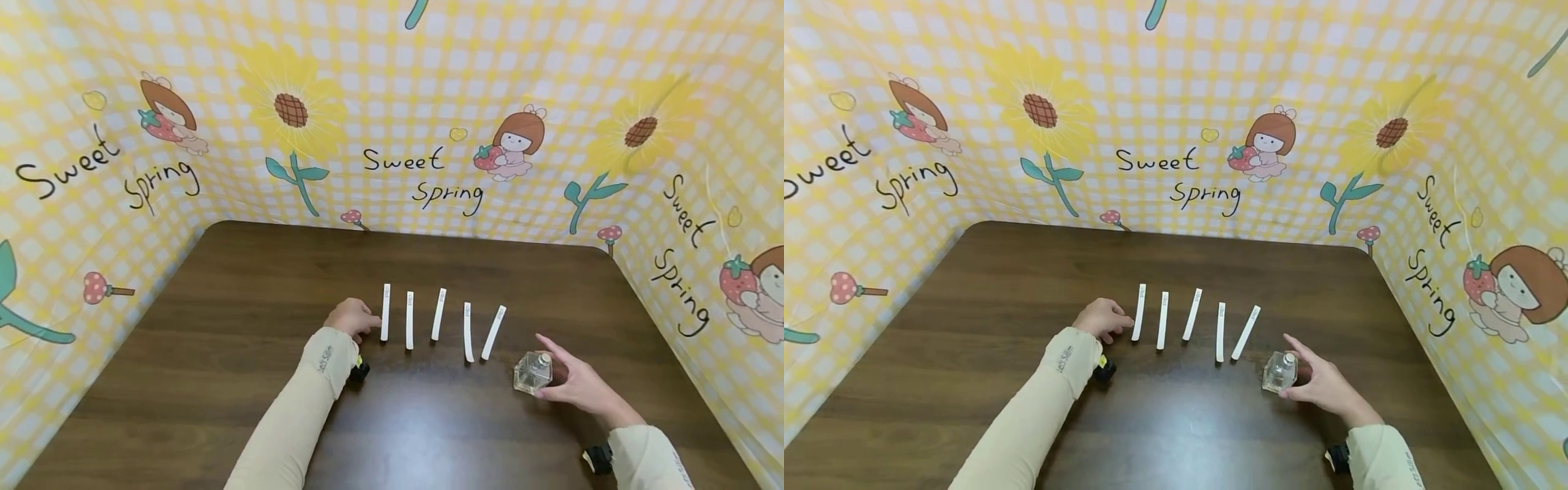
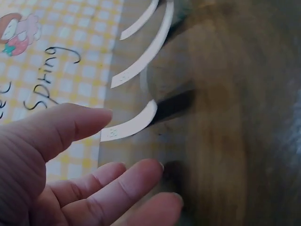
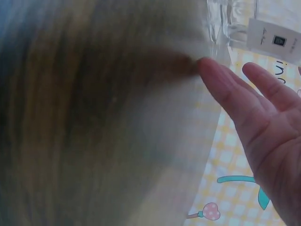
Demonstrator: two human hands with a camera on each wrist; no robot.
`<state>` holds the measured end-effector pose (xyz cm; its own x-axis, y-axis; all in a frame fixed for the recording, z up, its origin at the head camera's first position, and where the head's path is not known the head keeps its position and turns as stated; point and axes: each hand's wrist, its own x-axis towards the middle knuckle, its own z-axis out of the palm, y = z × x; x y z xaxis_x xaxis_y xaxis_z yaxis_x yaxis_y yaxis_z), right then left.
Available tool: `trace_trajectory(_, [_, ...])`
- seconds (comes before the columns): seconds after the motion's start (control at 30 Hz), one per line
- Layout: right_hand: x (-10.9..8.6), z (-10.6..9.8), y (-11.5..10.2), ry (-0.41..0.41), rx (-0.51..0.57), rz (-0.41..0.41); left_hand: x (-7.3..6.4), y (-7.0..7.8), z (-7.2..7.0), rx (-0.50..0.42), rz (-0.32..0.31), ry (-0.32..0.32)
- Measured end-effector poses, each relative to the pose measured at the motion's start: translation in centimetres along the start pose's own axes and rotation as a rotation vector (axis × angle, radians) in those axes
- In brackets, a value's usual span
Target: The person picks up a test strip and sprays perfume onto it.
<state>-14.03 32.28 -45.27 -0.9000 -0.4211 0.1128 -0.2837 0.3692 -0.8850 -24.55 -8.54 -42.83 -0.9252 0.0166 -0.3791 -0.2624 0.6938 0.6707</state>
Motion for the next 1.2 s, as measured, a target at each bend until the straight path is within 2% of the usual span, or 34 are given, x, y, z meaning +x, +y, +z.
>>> trace_trajectory(0.23, [0.4,0.6,-0.6,0.049,-0.097,0.073,-0.2,0.6,1.2,0.21,-0.01,0.039])
trace_trajectory(0.4, [0.9,0.6,-1.1,0.071,-0.193,0.119,-0.6,1.1,1.7,0.264,0.006,0.06])
trace_trajectory(0.6, [1.2,0.7,-1.2,0.09,-0.218,0.162,-0.6,1.3,1.8,0.258,0.015,0.059])
trace_trajectory(0.73, [1.3,1.0,-1.1,0.1,-0.249,0.137,-0.1,0.8,1.8,0.248,0.008,0.059])
trace_trajectory(0.9, [1.3,1.2,-1.0,0.149,-0.275,0.122,0.3,0.4,1.8,0.228,0.04,0.05])
trace_trajectory(1.2, [1.4,1.1,-1.6,0.22,-0.374,0.17,0.3,0.2,1.8,0.034,0.028,-0.014])
